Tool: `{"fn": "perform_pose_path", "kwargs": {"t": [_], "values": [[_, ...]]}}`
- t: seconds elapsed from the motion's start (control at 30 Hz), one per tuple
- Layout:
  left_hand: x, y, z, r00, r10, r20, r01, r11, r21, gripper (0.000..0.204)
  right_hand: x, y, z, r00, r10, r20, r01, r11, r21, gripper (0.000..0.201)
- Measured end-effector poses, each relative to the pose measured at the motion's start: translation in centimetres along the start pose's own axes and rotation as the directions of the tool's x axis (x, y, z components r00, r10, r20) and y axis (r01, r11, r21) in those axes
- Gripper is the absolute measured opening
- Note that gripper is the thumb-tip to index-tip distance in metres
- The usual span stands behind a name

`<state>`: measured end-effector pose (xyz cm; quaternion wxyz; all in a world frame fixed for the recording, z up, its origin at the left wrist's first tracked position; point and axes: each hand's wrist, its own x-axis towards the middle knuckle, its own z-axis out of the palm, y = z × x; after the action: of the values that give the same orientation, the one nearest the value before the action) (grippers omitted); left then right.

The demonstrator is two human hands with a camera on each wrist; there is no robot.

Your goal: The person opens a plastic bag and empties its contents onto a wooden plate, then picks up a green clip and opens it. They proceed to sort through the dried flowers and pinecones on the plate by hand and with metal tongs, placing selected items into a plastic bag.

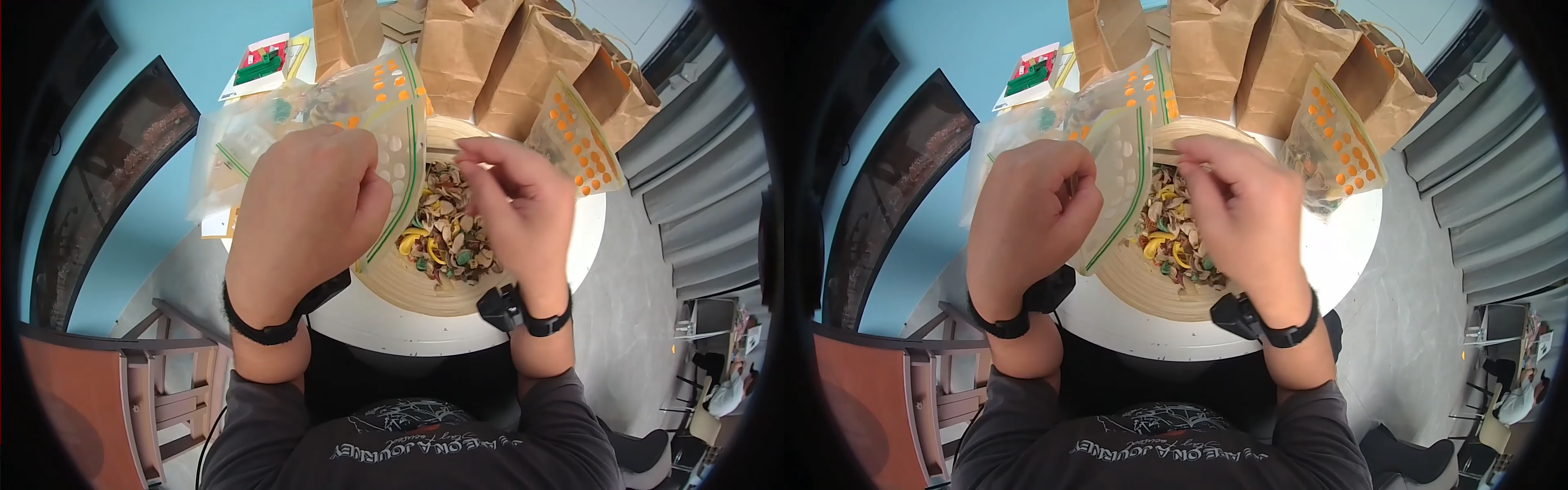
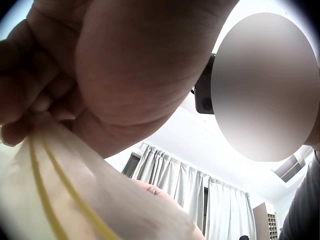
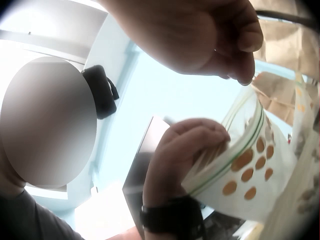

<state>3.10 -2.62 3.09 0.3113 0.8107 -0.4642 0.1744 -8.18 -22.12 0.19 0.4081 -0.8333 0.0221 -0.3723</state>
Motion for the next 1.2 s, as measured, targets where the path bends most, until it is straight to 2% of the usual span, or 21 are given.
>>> {"fn": "perform_pose_path", "kwargs": {"t": [0.07, 0.1, 0.13, 0.2, 0.23, 0.3, 0.33, 0.43, 0.53, 0.7, 0.9, 0.97, 1.1, 1.2], "values": [[0.1, -0.1, -0.1, 1.000, -0.009, -0.017, 0.009, 1.000, -0.025, 0.006, 0.6, -0.6, -1.6, 0.961, 0.276, 0.032, -0.276, 0.961, 0.001, 0.016], [0.1, -0.1, -0.1, 0.999, -0.014, -0.031, 0.013, 0.999, -0.046, 0.005, 0.7, -0.2, -2.2, 0.955, 0.286, 0.080, -0.280, 0.957, -0.077, 0.017], [0.2, -0.1, -0.1, 0.999, -0.012, -0.031, 0.010, 0.999, -0.046, 0.005, 0.9, 0.1, -2.6, 0.955, 0.285, 0.078, -0.279, 0.957, -0.077, 0.017], [0.4, -0.1, -0.1, 0.997, -0.011, -0.070, 0.011, 1.000, -0.001, 0.006, 0.9, 0.9, -2.9, 0.915, 0.277, 0.294, -0.203, 0.944, -0.259, 0.016], [0.4, -0.1, -0.1, 0.998, -0.008, -0.069, 0.009, 1.000, 0.000, 0.006, 0.8, 1.1, -2.8, 0.915, 0.278, 0.291, -0.205, 0.944, -0.258, 0.016], [0.5, -0.1, -0.1, 0.993, -0.028, -0.118, 0.024, 0.999, -0.040, 0.015, 0.5, 1.5, -2.2, 0.884, 0.194, 0.425, -0.026, 0.929, -0.370, 0.019], [0.5, -0.1, -0.1, 0.993, -0.029, -0.116, 0.024, 0.999, -0.041, 0.015, 0.3, 1.9, -1.9, 0.884, 0.195, 0.425, -0.027, 0.929, -0.370, 0.019], [0.5, -0.2, -0.4, 0.992, -0.067, -0.111, 0.064, 0.998, -0.030, 0.008, 0.0, 2.3, -0.9, 0.704, 0.197, 0.683, 0.118, 0.915, -0.386, 0.021], [0.6, -0.1, -0.4, 0.991, -0.081, -0.107, 0.074, 0.995, -0.063, 0.008, -0.7, 2.1, 0.3, 0.691, 0.217, 0.690, 0.083, 0.924, -0.373, 0.023], [0.6, -0.1, -0.2, 0.994, -0.028, -0.102, 0.023, 0.998, -0.052, 0.007, -0.7, 1.6, 1.2, 0.679, 0.275, 0.681, 0.083, 0.892, -0.443, 0.025], [0.7, 0.0, 0.2, 0.994, 0.012, -0.110, -0.018, 0.998, -0.053, 0.007, -0.9, 1.7, 2.1, 0.640, 0.336, 0.690, 0.154, 0.825, -0.544, 0.021], [0.8, 0.1, 0.4, 0.993, 0.004, -0.118, -0.013, 0.997, -0.076, 0.011, -0.9, 1.6, 2.1, 0.682, 0.281, 0.675, 0.168, 0.838, -0.518, 0.014], [0.8, 0.1, 0.6, 0.991, 0.001, -0.131, -0.015, 0.994, -0.105, 0.016, -0.9, 1.6, 2.2, 0.711, 0.266, 0.651, 0.155, 0.844, -0.514, 0.010], [0.8, 0.0, 0.7, 0.993, -0.001, -0.120, -0.011, 0.995, -0.098, 0.016, -0.8, 1.3, 2.1, 0.740, 0.284, 0.610, 0.086, 0.859, -0.505, 0.009]]}}
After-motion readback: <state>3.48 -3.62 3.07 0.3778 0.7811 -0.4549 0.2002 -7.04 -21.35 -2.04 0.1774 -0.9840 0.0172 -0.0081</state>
